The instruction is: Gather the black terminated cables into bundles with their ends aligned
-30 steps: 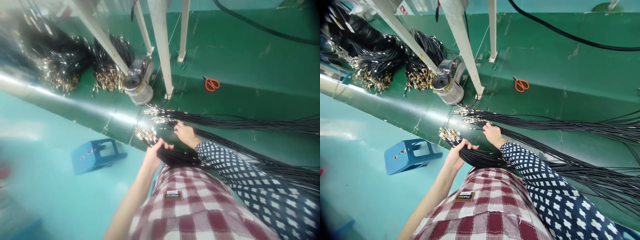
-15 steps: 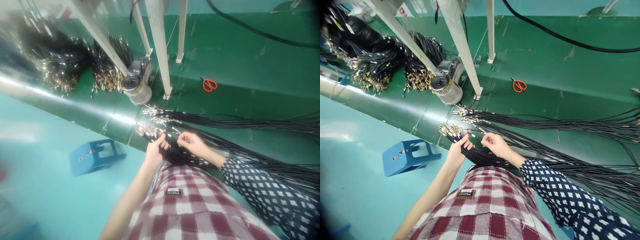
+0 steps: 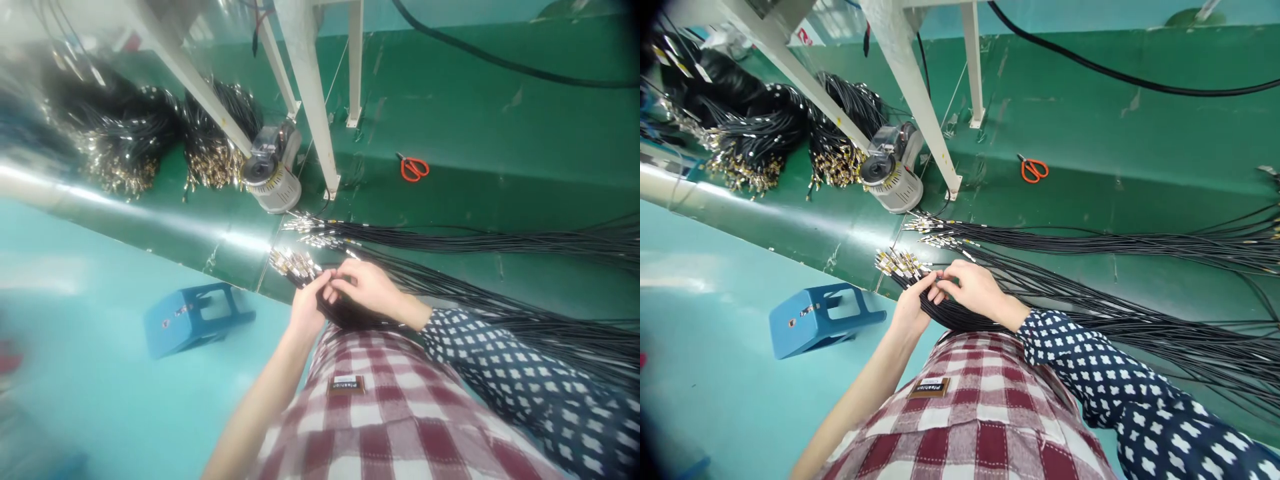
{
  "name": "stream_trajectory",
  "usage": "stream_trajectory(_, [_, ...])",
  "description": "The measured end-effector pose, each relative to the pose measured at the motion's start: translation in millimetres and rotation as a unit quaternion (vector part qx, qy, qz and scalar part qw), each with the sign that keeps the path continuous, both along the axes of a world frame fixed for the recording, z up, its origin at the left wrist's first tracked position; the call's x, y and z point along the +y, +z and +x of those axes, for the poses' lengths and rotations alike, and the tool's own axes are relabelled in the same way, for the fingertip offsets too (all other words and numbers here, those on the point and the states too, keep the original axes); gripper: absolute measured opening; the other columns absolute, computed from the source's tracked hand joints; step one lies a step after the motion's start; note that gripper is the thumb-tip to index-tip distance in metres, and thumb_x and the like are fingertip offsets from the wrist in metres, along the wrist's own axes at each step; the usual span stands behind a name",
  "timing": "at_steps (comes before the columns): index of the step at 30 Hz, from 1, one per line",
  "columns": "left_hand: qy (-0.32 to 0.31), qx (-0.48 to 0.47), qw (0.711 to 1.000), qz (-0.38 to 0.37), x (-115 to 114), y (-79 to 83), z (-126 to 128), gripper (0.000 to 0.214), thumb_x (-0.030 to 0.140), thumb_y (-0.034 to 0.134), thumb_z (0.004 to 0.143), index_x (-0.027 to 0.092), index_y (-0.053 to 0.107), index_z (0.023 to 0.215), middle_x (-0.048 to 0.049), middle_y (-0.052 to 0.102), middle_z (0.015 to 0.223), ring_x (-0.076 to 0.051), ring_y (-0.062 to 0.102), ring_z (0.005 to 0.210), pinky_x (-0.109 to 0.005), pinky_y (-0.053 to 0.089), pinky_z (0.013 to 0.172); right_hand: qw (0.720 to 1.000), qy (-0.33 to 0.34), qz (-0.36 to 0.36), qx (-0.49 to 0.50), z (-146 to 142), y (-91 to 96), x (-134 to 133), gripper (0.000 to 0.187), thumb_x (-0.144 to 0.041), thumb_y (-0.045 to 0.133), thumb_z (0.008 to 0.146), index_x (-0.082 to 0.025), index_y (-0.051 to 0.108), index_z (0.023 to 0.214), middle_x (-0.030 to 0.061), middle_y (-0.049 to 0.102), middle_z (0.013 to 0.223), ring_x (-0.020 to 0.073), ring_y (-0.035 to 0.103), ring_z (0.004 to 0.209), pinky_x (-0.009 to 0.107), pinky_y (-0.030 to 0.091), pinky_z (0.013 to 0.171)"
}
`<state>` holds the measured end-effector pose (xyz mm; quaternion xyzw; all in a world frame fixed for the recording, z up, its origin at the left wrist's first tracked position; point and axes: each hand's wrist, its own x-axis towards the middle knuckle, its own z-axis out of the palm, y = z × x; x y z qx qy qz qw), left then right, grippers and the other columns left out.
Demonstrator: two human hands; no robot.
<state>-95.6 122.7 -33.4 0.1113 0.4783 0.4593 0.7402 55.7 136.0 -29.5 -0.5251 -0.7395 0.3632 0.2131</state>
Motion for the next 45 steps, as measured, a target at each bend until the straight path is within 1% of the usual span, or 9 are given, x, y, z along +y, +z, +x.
stream_trajectory(5, [0.006, 0.000, 1.000, -0.010, -8, -1.9, -4, 0.019, 0.023, 0.071, 0.073, 0.007, 0.068, 0.083, 0.0064, 0.038, 0.043, -0.007, 0.039, 0.042, -0.024, 0.041, 0.055, 0.988, 0.037, 0.059, -0.136, 57, -37.3, -30, 0.022, -0.037, 0.053, 0.092, -0.025, 0.071, 0.091, 0.0019, 0.066, 0.095, 0.0137, 0.061, 0.075, 0.024, 0.040, 0.061])
stream_trajectory(10, [0.008, 0.007, 1.000, -0.001, -14, -5.0, -8, 0.020, 0.025, 0.074, 0.071, 0.008, 0.069, 0.081, 0.0019, 0.052, 0.054, -0.007, 0.045, 0.044, -0.026, 0.043, 0.057, 0.982, 0.014, 0.003, -0.189, 118, -55.4, -41, 0.025, -0.042, 0.054, 0.089, -0.026, 0.073, 0.084, 0.0018, 0.063, 0.091, 0.0121, 0.057, 0.063, 0.025, 0.040, 0.058])
stream_trajectory(16, [0.022, 0.020, 1.000, -0.008, -16, -7.3, -14, 0.019, 0.024, 0.077, 0.068, 0.010, 0.068, 0.076, -0.0042, 0.063, 0.077, -0.011, 0.055, 0.063, -0.028, 0.048, 0.064, 0.978, -0.162, -0.085, -0.103, 78, -51.1, 4, 0.027, -0.046, 0.061, 0.081, -0.021, 0.069, 0.081, 0.0045, 0.066, 0.082, 0.0173, 0.056, 0.068, 0.027, 0.037, 0.059])
stream_trajectory(21, [-0.003, 0.002, 1.000, 0.010, -16, -6.8, -14, 0.022, 0.029, 0.072, 0.074, 0.011, 0.064, 0.066, -0.0055, 0.062, 0.072, -0.016, 0.061, 0.076, -0.033, 0.049, 0.081, 0.982, -0.091, -0.164, 0.020, 44, -44.0, 11, 0.030, -0.040, 0.047, 0.088, -0.019, 0.067, 0.082, -0.0022, 0.058, 0.056, 0.0124, 0.052, 0.052, 0.024, 0.038, 0.055])
stream_trajectory(27, [0.001, -0.003, 0.998, 0.059, -12, 3.7, -3, 0.015, 0.026, 0.071, 0.075, 0.015, 0.063, 0.080, 0.0076, 0.037, 0.046, -0.008, 0.038, 0.043, -0.027, 0.044, 0.058, 0.958, -0.039, -0.179, 0.221, 22, -0.8, -8, 0.030, -0.040, 0.046, 0.090, -0.016, 0.060, 0.078, -0.0061, 0.046, 0.050, 0.0085, 0.042, 0.046, 0.021, 0.034, 0.050])
stream_trajectory(32, [0.016, 0.012, 0.999, 0.033, -10, 7.7, 1, 0.021, 0.026, 0.074, 0.072, 0.010, 0.066, 0.082, 0.0063, 0.038, 0.045, -0.007, 0.038, 0.045, -0.023, 0.039, 0.053, 0.973, 0.057, -0.191, 0.114, 9, 16.8, -7, 0.032, -0.037, 0.045, 0.092, -0.018, 0.063, 0.074, -0.0041, 0.056, 0.051, 0.0088, 0.047, 0.047, 0.021, 0.034, 0.052])
stream_trajectory(37, [0.026, -0.001, 1.000, 0.003, -11, 7.5, 1, 0.021, 0.026, 0.074, 0.071, 0.007, 0.067, 0.074, 0.0046, 0.039, 0.043, -0.007, 0.039, 0.043, -0.021, 0.034, 0.048, 1.000, 0.007, -0.014, 0.021, -8, 16.3, -6, 0.022, -0.038, 0.058, 0.087, -0.020, 0.066, 0.077, 0.0005, 0.067, 0.079, 0.0118, 0.057, 0.068, 0.023, 0.037, 0.061])
stream_trajectory(40, [0.025, -0.006, 1.000, 0.002, -12, 7.1, 1, 0.021, 0.027, 0.072, 0.073, 0.007, 0.067, 0.077, 0.0053, 0.037, 0.042, -0.007, 0.038, 0.043, -0.021, 0.036, 0.050, 0.999, 0.032, 0.020, -0.019, 11, 1.9, -20, 0.021, -0.034, 0.055, 0.090, -0.020, 0.066, 0.078, 0.0012, 0.065, 0.080, 0.0126, 0.058, 0.071, 0.024, 0.039, 0.064])
stream_trajectory(45, [0.012, -0.008, 1.000, 0.002, -13, 4.0, -1, 0.020, 0.029, 0.068, 0.077, 0.009, 0.067, 0.080, 0.0060, 0.037, 0.042, -0.008, 0.037, 0.043, -0.026, 0.042, 0.058, 0.991, 0.083, -0.023, -0.099, 100, -24.0, -55, 0.023, -0.037, 0.052, 0.092, -0.022, 0.067, 0.083, 0.0026, 0.065, 0.085, 0.0136, 0.060, 0.070, 0.025, 0.042, 0.064])
